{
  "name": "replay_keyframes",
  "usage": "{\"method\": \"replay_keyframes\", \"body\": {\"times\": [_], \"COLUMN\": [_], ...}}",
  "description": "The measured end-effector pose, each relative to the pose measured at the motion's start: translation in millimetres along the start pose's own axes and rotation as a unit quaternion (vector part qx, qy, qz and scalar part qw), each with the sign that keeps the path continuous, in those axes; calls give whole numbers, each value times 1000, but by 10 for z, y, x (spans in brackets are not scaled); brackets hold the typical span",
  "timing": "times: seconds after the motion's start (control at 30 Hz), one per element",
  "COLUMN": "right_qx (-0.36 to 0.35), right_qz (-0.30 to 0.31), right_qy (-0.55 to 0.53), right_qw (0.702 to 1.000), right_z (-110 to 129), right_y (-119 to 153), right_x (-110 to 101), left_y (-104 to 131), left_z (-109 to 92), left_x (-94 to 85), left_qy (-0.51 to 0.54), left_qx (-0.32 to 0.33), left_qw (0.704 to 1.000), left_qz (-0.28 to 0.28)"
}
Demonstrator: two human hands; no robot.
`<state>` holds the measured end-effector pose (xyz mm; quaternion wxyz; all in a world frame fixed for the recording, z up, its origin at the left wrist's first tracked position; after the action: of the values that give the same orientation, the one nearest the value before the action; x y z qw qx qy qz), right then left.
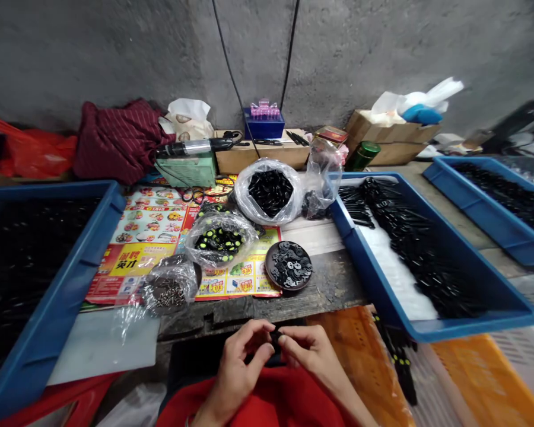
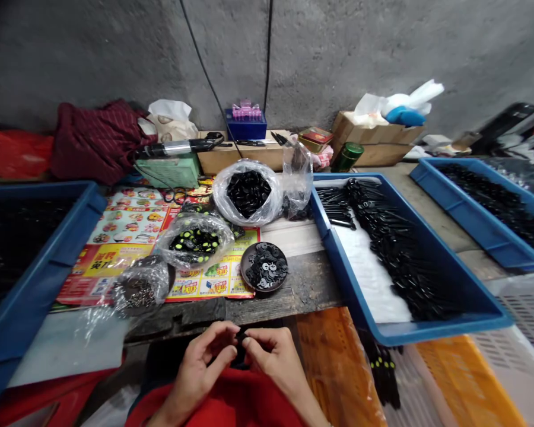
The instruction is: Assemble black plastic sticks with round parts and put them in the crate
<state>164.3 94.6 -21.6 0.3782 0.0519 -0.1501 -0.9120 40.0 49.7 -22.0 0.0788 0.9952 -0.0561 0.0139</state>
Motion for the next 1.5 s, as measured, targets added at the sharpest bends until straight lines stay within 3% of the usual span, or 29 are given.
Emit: {"method": "replay_keyframes", "body": {"times": [0.17, 0.43, 0.67, 0.93, 1.37, 1.5], "right_qx": [3, 11, 56, 65, 42, 50], "right_qz": [0, 27, 39, 47, 13, 13], "right_qy": [-8, -30, -156, -204, -90, -37], "right_qw": [1000, 999, 985, 976, 995, 998], "right_z": [-4, -38, -178, -245, -114, -176], "right_y": [41, 36, 59, 56, -16, 30], "right_x": [15, 38, 99, 99, 55, 45], "left_y": [-72, -121, -165, -215, -247, -199], "left_z": [-62, -151, -66, -68, -129, -240], "left_x": [-21, -29, -86, -75, -60, -82], "left_qy": [-56, -63, 4, 18, -27, -77], "left_qx": [7, 14, -29, -46, -50, -41], "left_qw": [998, 997, 1000, 999, 997, 996], "left_qz": [9, 33, -2, 7, 44, 32]}}
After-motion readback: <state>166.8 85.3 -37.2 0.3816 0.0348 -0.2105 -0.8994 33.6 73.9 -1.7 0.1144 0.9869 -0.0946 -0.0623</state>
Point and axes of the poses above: each hand's wrist, its own y-axis away from the middle knuckle, its own x-axis out of the palm, z = x × y, the point moved 8 cm from there along -y, towards the middle knuckle, and after that the axes turned 11 degrees about z, right-handed, at the moved point
